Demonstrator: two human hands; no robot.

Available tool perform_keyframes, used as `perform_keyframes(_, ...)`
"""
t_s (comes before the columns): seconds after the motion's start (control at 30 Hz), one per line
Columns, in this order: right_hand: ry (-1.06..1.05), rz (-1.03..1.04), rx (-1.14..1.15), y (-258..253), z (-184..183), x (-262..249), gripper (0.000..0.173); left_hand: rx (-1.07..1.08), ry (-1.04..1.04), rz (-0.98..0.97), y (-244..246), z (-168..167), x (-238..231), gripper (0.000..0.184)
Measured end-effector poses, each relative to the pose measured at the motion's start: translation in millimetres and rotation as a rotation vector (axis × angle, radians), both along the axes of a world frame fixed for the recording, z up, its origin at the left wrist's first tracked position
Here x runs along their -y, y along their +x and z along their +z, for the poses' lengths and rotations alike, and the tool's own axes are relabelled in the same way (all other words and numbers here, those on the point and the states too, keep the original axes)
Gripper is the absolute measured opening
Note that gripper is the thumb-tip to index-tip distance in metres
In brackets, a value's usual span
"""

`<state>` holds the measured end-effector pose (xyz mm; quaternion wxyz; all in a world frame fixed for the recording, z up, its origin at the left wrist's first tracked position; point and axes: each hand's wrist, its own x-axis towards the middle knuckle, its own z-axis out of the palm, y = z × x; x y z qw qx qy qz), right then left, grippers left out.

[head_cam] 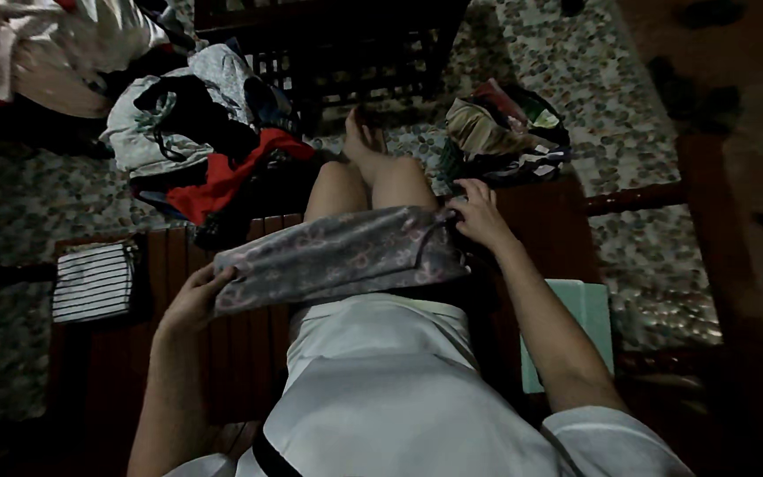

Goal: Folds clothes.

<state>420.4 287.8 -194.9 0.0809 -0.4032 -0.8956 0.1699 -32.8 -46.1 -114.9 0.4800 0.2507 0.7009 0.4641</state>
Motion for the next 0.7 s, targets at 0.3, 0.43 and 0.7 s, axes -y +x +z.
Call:
perform_keyframes(0.3, 0.288, -0.049, -0.106, 5.7, 2.2, 42.7, 0.035, -0.193, 0.145, 0.079, -61.3, 29.0, 49.8, 0.014)
perform_keyframes(0.43, -0.041, -0.067, -0.089, 11.1, 30.6, 62.4, 0.051, -0.240, 0.182, 0.055, -50.2, 55.2, 41.2, 0.022)
perform_keyframes(0.7, -0.826, -0.065, -0.916, 12.6, 122.1, 104.9, 0.075, -0.016, 0.336, -0.360, 190.3, 113.8, -105.1, 0.072)
